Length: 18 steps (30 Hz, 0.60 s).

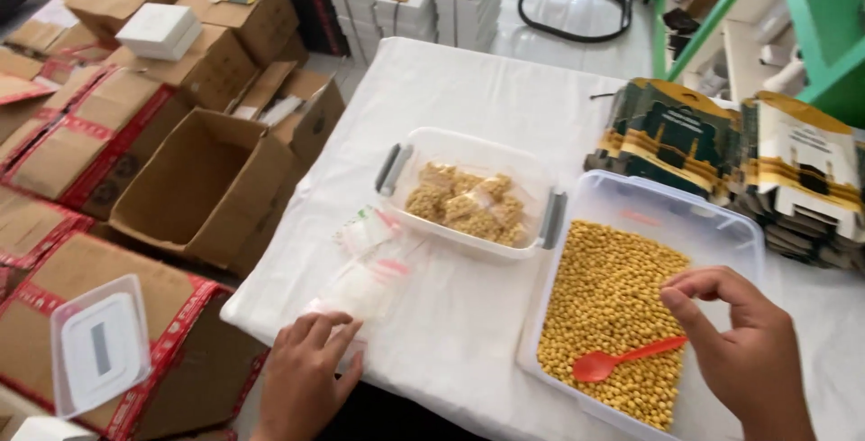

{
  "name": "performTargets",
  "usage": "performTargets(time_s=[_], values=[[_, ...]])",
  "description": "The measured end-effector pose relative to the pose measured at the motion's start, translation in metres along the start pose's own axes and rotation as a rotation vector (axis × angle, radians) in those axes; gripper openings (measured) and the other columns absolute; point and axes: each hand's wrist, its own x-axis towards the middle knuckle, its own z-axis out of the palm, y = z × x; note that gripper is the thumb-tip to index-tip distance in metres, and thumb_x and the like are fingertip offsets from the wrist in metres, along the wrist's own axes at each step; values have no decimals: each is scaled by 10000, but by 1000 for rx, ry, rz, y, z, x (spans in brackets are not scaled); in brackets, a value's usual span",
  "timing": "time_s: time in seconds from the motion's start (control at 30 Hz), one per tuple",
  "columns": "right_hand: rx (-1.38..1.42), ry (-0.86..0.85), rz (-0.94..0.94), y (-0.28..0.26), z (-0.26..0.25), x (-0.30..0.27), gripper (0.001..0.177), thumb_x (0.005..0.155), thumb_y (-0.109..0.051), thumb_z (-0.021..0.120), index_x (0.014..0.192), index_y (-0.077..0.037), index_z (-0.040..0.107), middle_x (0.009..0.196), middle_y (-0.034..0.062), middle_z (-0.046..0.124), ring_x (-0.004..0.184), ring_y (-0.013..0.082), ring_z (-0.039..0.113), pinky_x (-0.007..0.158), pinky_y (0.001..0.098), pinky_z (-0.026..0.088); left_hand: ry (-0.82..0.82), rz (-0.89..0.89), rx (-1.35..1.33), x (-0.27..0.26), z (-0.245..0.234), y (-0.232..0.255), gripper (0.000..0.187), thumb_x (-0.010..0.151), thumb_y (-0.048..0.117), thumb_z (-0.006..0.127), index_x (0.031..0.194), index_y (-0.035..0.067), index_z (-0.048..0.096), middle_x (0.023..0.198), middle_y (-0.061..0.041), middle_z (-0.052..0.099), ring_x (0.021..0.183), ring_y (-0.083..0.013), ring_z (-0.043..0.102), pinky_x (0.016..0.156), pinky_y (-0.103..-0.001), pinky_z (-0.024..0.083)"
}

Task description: A person is seen packaging small yellow beads into plastic bags and transferring them between containers at a workshop table.

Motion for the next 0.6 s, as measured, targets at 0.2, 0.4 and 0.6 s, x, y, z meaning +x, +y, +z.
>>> performTargets(time_s=[0.2,0.4,0.6], values=[[-23,0,31,0,1,-2,218,993,-153,701,846,8,699,984,106,750,1006,216,680,972,366,490,72,16,-18,-33,16,-17,105,863,218,715,967,218,733,1011,65,689,941,-234,614,747,-414,452],[-48,-6,47,-1,1,-3,206,994,-155,702,866,6,711,984,112,749,992,228,677,962,379,497,171,-95,-224,-19,3,-6,77,852,177,767,862,152,695,923,35,715,821,-186,653,709,-346,504],[28,-25,-74,7,3,-2,180,933,-165,721,799,-47,696,936,53,759,959,155,692,957,297,478,382,-289,-578,21,-22,30,117,929,69,656,983,55,759,934,-85,720,862,-206,686,756,-330,559]])
